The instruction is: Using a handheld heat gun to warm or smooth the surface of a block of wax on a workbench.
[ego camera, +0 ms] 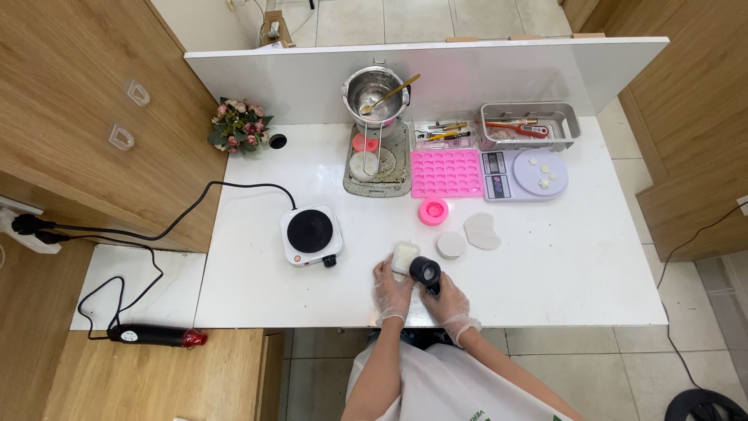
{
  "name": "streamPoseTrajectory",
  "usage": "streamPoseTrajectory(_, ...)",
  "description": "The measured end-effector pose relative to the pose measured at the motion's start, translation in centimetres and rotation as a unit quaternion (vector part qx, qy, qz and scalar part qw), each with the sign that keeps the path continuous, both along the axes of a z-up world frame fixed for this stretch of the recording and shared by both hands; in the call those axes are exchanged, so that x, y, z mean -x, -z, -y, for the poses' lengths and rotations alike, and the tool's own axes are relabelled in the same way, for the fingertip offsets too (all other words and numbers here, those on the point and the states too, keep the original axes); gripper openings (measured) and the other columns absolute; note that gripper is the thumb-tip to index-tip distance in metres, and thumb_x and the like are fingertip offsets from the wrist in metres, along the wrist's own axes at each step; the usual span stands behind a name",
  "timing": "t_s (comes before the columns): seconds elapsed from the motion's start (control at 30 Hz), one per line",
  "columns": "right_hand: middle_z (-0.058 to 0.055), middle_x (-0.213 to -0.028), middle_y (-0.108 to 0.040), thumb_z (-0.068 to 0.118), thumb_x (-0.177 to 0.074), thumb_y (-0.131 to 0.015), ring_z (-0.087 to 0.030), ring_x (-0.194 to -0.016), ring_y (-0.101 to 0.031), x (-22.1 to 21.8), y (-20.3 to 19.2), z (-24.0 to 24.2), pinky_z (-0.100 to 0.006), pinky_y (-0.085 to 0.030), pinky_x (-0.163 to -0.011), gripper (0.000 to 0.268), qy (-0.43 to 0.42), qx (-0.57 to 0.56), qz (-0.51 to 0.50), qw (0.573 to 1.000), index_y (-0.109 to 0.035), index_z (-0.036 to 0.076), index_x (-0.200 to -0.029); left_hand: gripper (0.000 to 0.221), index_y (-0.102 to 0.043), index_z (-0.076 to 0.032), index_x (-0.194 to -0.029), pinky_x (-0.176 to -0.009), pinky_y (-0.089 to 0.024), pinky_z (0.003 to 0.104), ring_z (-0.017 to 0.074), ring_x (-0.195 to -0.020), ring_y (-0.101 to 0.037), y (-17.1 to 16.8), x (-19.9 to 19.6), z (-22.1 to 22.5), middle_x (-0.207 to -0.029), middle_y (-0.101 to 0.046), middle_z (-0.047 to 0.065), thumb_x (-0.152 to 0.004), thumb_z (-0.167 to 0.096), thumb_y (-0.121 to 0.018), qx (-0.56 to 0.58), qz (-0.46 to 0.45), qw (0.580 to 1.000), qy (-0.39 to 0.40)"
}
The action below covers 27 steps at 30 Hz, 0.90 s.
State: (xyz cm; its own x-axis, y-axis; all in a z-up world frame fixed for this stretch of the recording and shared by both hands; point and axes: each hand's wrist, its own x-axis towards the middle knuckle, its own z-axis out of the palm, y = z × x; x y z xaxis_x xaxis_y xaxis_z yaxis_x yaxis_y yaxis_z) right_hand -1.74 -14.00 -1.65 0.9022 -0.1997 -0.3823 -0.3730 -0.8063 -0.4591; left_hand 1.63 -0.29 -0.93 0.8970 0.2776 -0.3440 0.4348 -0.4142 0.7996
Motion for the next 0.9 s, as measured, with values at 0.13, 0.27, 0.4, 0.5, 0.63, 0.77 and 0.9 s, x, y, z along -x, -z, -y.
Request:
streamPoseTrajectory(0.13, -0.001, -0.116, -0.065, 0.048, -0.081, -0.068, -0.030, -0.116, -0.067, 0.0, 0.1, 0.0, -0.047, -0.056, -0.101, 0.041, 0.001, 0.006, -0.006, 1.000, -0.047, 0.028, -0.110, 0.071, -0.058, -0.033, -0.140, -0.102, -0.055, 0.047, 0.0358, -0.125, -0.061, 0.2, 0.0, 0.0, -0.144, -0.043, -0.002, -0.072, -0.033, -0.080, -0.010, -0.008, 1.000, 0.002)
streamPoseTrajectory(0.27, -0.001, -0.118, -0.065, 0.049, -0.082, -0.067, -0.030, -0.117, -0.067, 0.0, -0.1, 0.0, -0.047, -0.056, -0.101, 0.042, -0.006, 0.004, -0.008, 1.000, -0.047, 0.028, -0.111, 0.071, -0.058, -0.029, -0.141, -0.102, -0.054, 0.049, 0.0387, -0.123, -0.062, -0.4, 0.2, -0.1, -0.143, -0.043, 0.002, -0.074, -0.030, -0.080, -0.001, 0.006, 1.000, 0.003)
streamPoseTrajectory(0.4, -0.003, -0.118, -0.065, 0.046, -0.083, -0.068, -0.031, -0.117, -0.067, 0.2, -0.7, -0.1, -0.047, -0.056, -0.102, 0.041, -0.010, 0.004, -0.003, 1.000, -0.046, 0.026, -0.112, 0.070, -0.058, -0.029, -0.140, -0.102, -0.054, 0.051, 0.0412, -0.125, -0.060, 0.1, 0.3, 0.0, -0.142, -0.044, 0.003, -0.073, -0.030, -0.080, -0.010, 0.021, 1.000, 0.007)
streamPoseTrajectory(0.5, -0.001, -0.119, -0.064, 0.048, -0.082, -0.069, -0.030, -0.118, -0.066, 0.1, -0.3, 0.0, -0.046, -0.056, -0.103, 0.044, -0.011, 0.007, -0.005, 1.000, -0.046, 0.027, -0.113, 0.069, -0.058, -0.029, -0.140, -0.103, -0.054, 0.051, 0.0401, -0.123, -0.061, 0.3, 0.4, 0.0, -0.143, -0.044, 0.002, -0.074, -0.031, -0.080, -0.006, 0.021, 1.000, 0.002)
streamPoseTrajectory(0.63, -0.001, -0.121, -0.064, 0.046, -0.083, -0.069, -0.030, -0.120, -0.066, 0.1, -0.1, 0.1, -0.046, -0.055, -0.105, 0.045, -0.020, 0.010, -0.003, 1.000, -0.046, 0.027, -0.115, 0.069, -0.058, -0.029, -0.139, -0.104, -0.053, 0.050, 0.0397, -0.127, -0.059, 0.7, 0.3, 0.0, -0.142, -0.044, 0.002, -0.074, -0.033, -0.080, -0.011, 0.026, 1.000, 0.005)
streamPoseTrajectory(0.77, 0.000, -0.118, -0.064, 0.045, -0.082, -0.069, -0.029, -0.118, -0.067, 0.2, -0.4, 0.0, -0.047, -0.056, -0.103, 0.042, -0.013, 0.005, -0.005, 1.000, -0.047, 0.028, -0.114, 0.068, -0.059, -0.029, -0.139, -0.101, -0.056, 0.047, 0.0387, -0.118, -0.065, 0.3, 0.4, -0.1, -0.143, -0.044, 0.004, -0.074, -0.029, -0.079, 0.005, 0.024, 1.000, 0.002)
streamPoseTrajectory(0.9, 0.001, -0.117, -0.065, 0.046, -0.082, -0.068, -0.028, -0.117, -0.067, 0.1, -0.4, -0.1, -0.045, -0.056, -0.103, 0.041, -0.006, 0.009, -0.011, 1.000, -0.047, 0.029, -0.112, 0.067, -0.060, -0.029, -0.139, -0.101, -0.057, 0.046, 0.0334, -0.114, -0.069, -0.2, 0.4, -0.3, -0.143, -0.045, 0.003, -0.075, -0.030, -0.078, 0.010, 0.015, 1.000, 0.001)
